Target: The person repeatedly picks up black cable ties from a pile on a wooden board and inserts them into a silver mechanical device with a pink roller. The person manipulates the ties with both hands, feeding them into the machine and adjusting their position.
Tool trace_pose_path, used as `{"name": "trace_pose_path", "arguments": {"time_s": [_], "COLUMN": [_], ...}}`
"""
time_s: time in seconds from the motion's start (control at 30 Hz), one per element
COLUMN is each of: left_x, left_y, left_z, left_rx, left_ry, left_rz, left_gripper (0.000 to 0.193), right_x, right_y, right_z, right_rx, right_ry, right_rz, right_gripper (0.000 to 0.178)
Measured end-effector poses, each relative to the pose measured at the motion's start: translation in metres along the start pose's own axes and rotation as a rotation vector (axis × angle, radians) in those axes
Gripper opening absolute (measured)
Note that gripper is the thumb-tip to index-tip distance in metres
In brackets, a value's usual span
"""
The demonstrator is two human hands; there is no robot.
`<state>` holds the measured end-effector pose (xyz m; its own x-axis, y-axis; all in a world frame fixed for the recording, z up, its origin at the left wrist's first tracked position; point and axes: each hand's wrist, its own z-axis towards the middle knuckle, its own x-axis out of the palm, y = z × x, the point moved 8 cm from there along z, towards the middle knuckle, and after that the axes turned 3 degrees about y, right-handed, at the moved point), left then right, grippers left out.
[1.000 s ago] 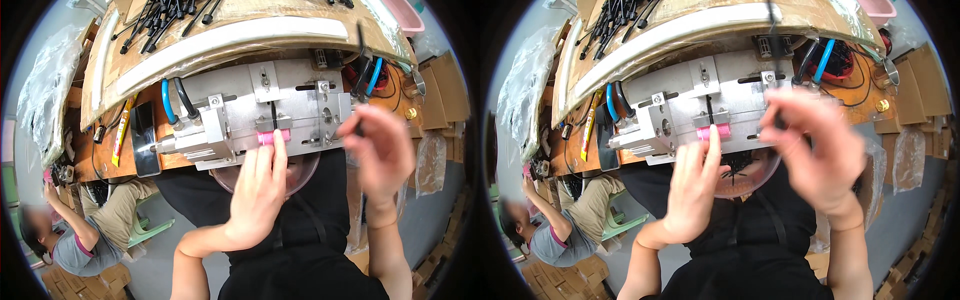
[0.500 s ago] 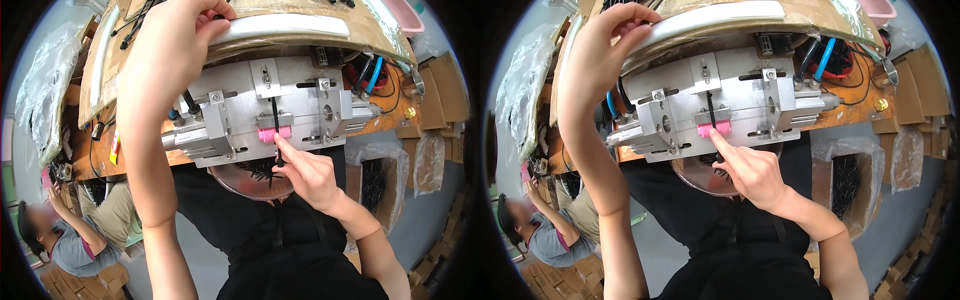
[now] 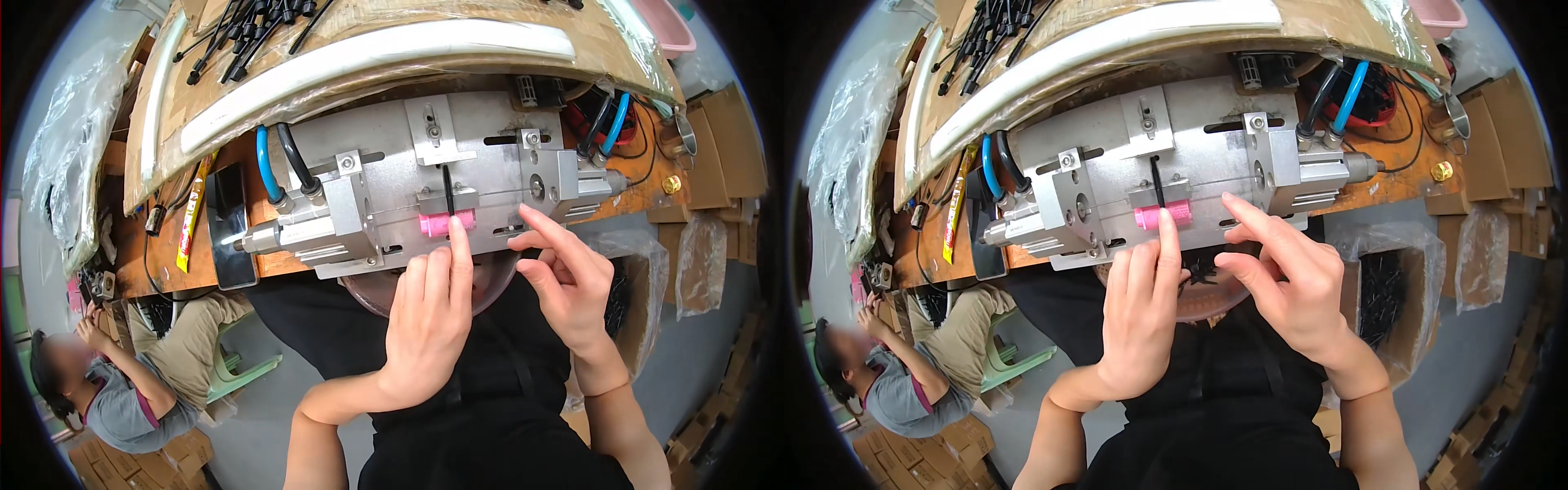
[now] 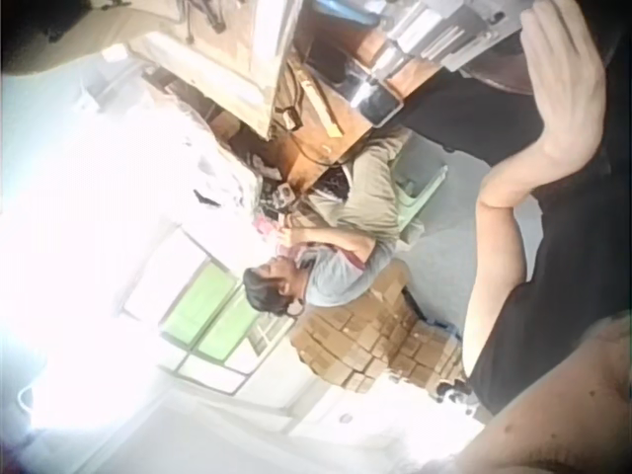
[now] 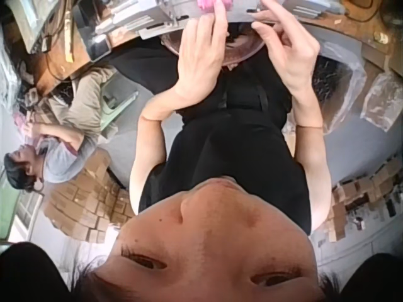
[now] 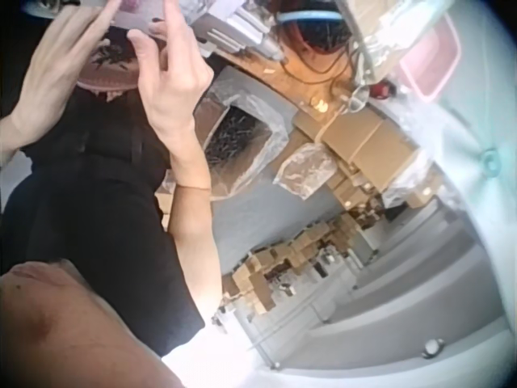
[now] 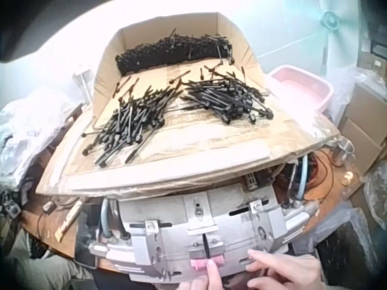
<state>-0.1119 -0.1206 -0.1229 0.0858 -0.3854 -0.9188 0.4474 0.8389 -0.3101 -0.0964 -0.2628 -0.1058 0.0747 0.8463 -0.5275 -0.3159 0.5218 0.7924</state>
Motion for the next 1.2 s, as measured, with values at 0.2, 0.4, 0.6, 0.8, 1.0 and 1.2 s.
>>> {"name": "trace_pose_path", "arguments": {"time_s": [0.2, 0.4, 0.6, 0.8, 1.0, 1.2], "left_x": [-0.001, -0.086, -0.109, -0.115, -0.123, -0.133], "left_y": [0.0, 0.015, 0.089, 0.096, 0.086, 0.062], "left_z": [0.006, 0.08, 0.214, 0.196, 0.163, 0.089], "left_rx": [0.041, 0.167, 0.032, 0.335, 0.309, 0.139], "left_ry": [0.025, -0.251, -0.273, -0.151, -0.036, -0.344], "left_rz": [0.029, 0.092, 0.386, 0.082, -0.028, -0.072], "left_gripper": [0.068, 0.036, 0.014, 0.009, 0.027, 0.017], "right_x": [-0.006, -0.064, -0.091, -0.043, 0.009, -0.032], "right_y": [0.009, 0.042, 0.006, 0.029, 0.058, 0.072], "right_z": [0.002, 0.065, 0.207, 0.218, 0.23, 0.221], "right_rx": [0.006, -0.405, -0.382, -0.573, -0.52, -0.227], "right_ry": [0.104, -0.311, -0.144, -0.027, 0.074, 0.197], "right_rz": [0.02, -0.281, -0.752, -0.732, -0.643, -0.213], "right_gripper": [0.043, 0.027, 0.018, 0.016, 0.018, 0.038]}}
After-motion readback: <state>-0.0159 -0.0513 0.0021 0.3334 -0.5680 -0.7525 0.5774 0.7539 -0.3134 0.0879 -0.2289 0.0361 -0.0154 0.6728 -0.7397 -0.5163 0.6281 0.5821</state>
